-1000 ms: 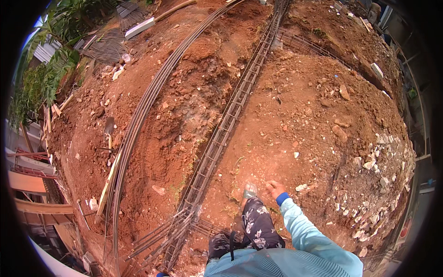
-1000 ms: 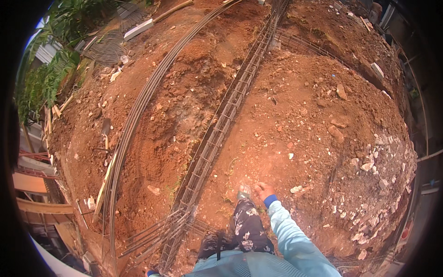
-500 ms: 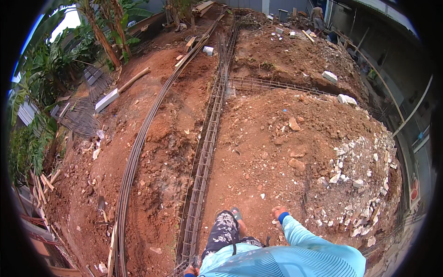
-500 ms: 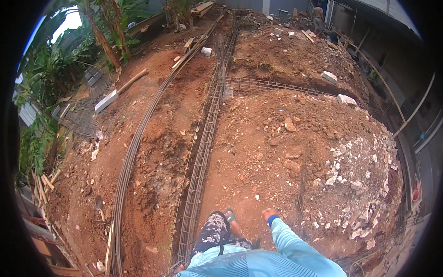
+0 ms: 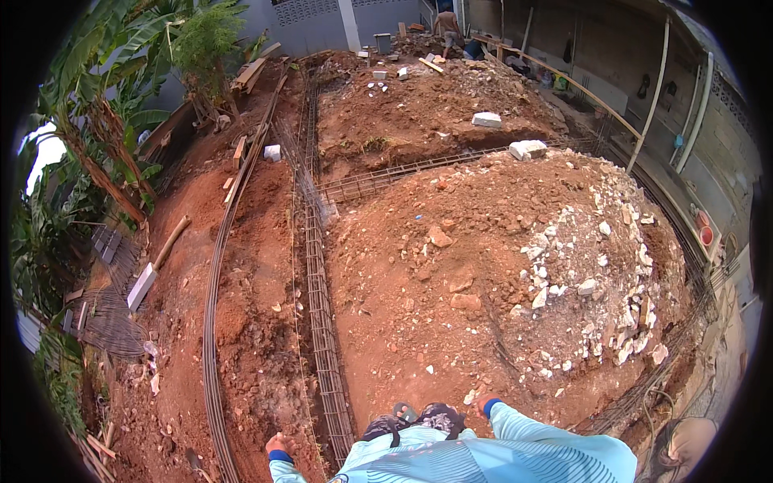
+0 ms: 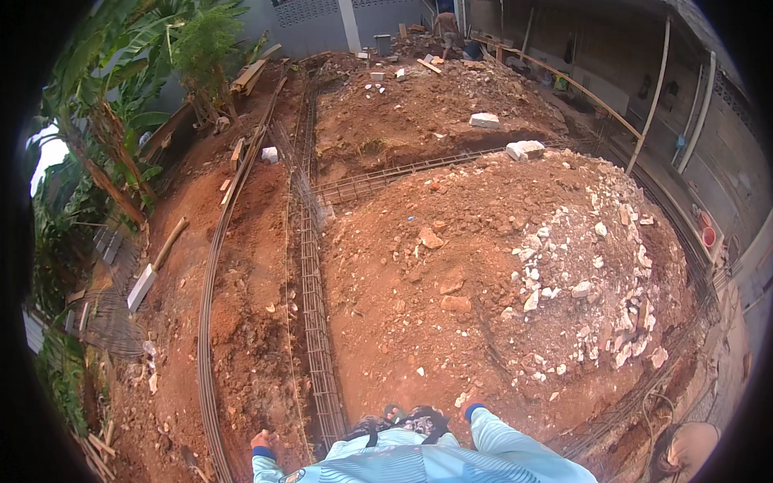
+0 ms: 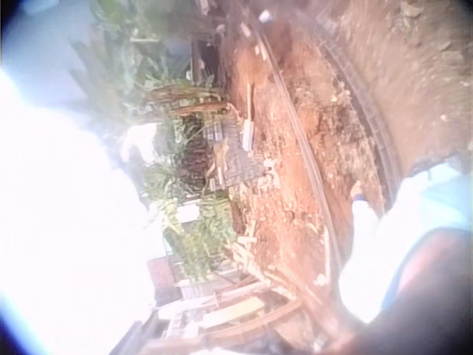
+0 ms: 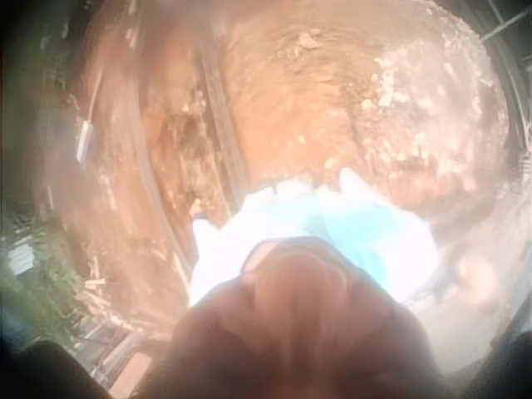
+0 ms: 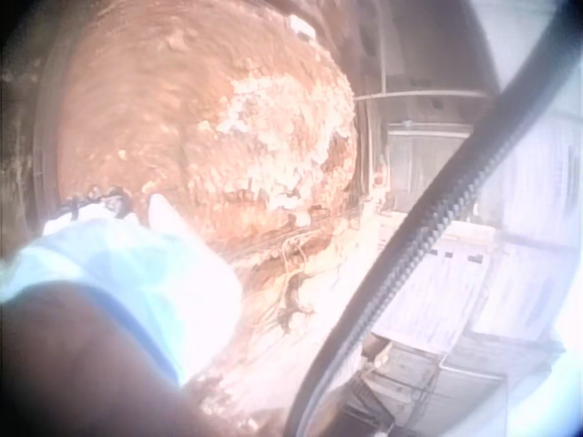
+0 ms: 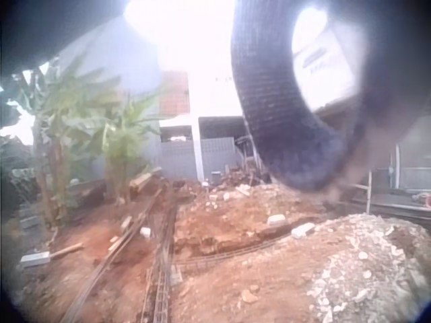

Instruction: The person ties rebar rods together using wire and a hammer at a construction site. They repeatedly bend and twist wire around intersecting rebar to secure the grid, occasionally walking along the rebar layout to reach new sections.

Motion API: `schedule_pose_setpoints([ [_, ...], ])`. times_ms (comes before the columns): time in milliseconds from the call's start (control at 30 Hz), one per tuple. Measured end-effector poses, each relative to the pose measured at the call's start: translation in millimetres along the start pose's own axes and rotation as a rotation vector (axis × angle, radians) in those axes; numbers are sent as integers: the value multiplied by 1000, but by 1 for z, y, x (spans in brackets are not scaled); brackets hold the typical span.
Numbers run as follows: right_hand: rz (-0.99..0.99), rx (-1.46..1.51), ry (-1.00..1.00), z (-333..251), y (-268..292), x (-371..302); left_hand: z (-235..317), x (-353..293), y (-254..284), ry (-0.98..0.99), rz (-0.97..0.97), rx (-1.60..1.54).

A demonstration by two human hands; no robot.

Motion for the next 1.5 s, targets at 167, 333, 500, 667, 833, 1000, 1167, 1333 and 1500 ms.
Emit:
schedule_pose_setpoints([
  [167, -32, 506, 60, -140, -15, -16, 135, 36, -10, -56, 56, -97],
  [333, -21, 720, 329, -210, 1, -59, 203, 25, -76, -163, -138, -91],
  [500, -8, 700, 17, -129, 2, -61, 155, 33, -115, -36, -206, -6],
  [667, 86, 557, -174, 54, 9, -43, 51, 15, -160, 213, -250, 36],
  [833, -31, 397, -306, 88, -13, -74, -54, -13, -97, 508, -37, 111],
  [1000, 183, 748, -308, 74, -8, -74, -130, -26, -94, 750, -71, -70],
  [1167, 425, -135, 248, -54, 35, -85, -136, -9, -113, 641, -106, 82],
  [1333, 338, 428, 303, -83, 40, -105, -72, 7, -135, 392, -204, 187],
  [1500, 213, -300, 172, -34, 68, -53, -22, -12, -142, 309, -114, -18],
])
Point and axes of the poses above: each hand's wrist, its own x-axis towards the middle knuckle, its own y-axis out of the back of the hand, z = x × y, the point moved 10 cm from there along x, towards the middle knuckle, and after that the axes turned 1 degree about x, right-handed, at the moved point
